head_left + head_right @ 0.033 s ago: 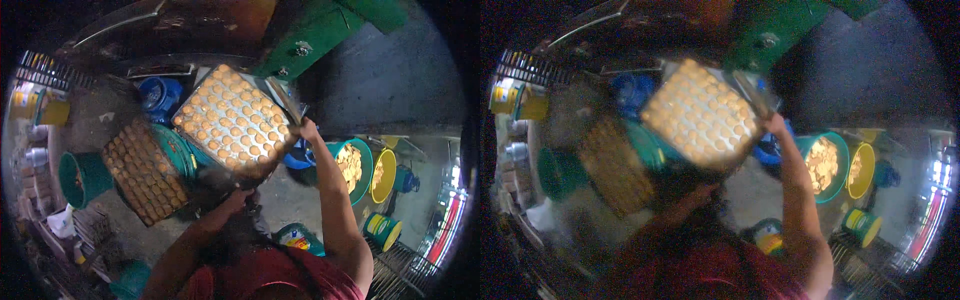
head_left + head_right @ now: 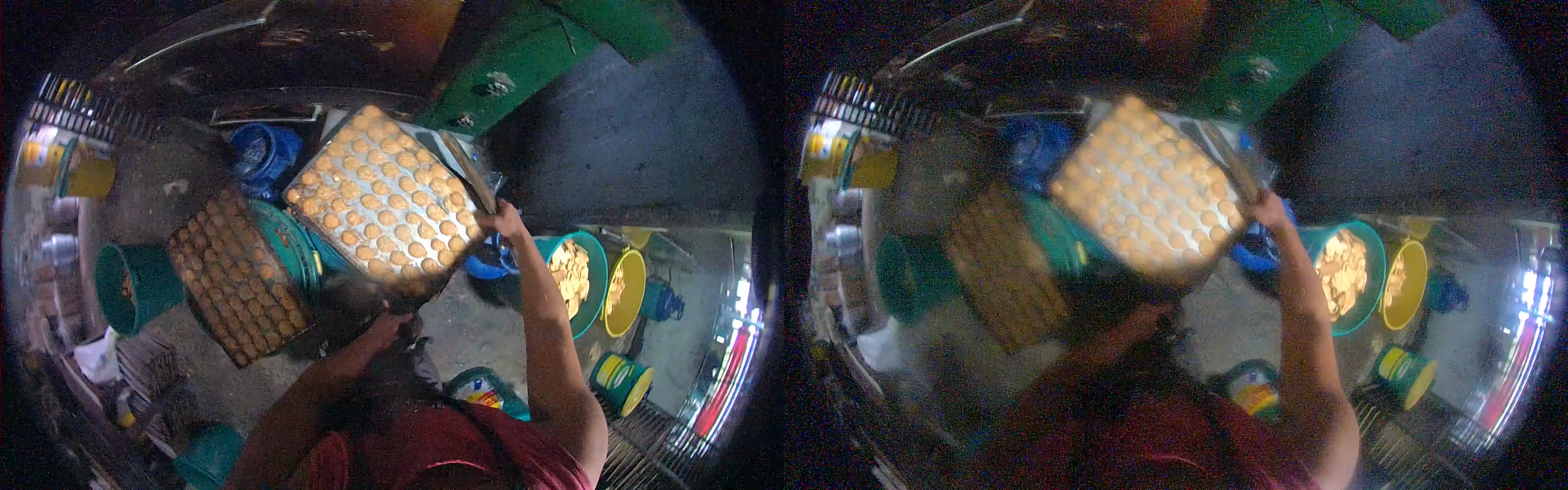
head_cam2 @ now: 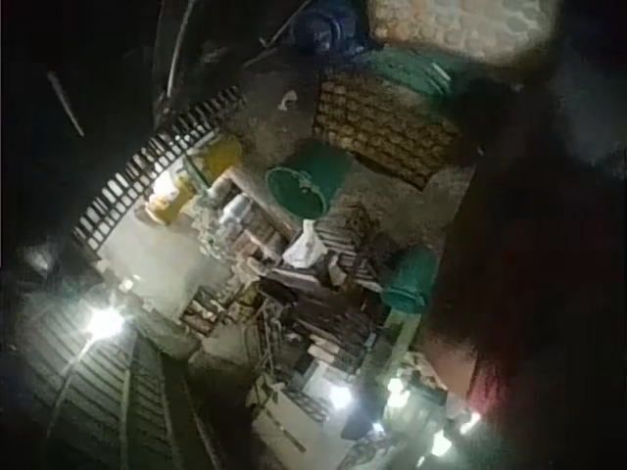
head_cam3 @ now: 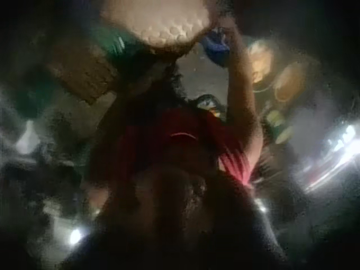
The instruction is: The person empties trays of baked cookies into buckets using a wooden paddle and later uses the paddle to remove fresh trays of cookies from a large commercial oven.
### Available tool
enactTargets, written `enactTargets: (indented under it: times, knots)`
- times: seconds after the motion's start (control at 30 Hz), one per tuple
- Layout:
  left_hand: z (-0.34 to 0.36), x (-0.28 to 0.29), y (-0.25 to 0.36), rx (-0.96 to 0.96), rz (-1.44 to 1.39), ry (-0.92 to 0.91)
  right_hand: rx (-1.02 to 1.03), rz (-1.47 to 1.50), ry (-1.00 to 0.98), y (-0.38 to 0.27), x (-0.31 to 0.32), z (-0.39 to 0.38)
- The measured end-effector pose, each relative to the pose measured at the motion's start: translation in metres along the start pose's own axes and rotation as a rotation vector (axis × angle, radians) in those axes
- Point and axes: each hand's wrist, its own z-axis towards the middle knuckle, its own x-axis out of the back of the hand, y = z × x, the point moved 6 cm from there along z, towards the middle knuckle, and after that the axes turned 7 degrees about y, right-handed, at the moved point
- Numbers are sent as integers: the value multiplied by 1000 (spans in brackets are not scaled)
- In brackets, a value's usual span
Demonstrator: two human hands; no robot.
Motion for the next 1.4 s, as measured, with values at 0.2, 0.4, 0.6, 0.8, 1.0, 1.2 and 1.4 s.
enactTargets:
  times: [0.2, 0.4, 0.6, 0.8, 1.0, 1.2, 1.4]
  knots:
    - [-65, 23, -7, 97, -442, 387, -32, 732, -276, 19, 15, -93]
    - [-148, 111, 65, 95, -684, 473, -76, 809, -183, -17, -16, -169]
    - [-180, 121, 1, 131, -692, 648, -151, 1006, -175, -40, -69, -175]
    - [-190, 127, 12, 41, -912, 981, -125, 1066, -276, -52, -134, -124]
    - [-94, 36, -115, 257, -515, 1289, -236, 1048, -599, -14, -189, -9]
    - [-39, 105, -80, 338, -939, 1530, 3, 814, -777, -77, -215, 111]
    - [-44, 252, -130, 325, -1153, 1540, 51, 589, -732, -153, -350, 188]
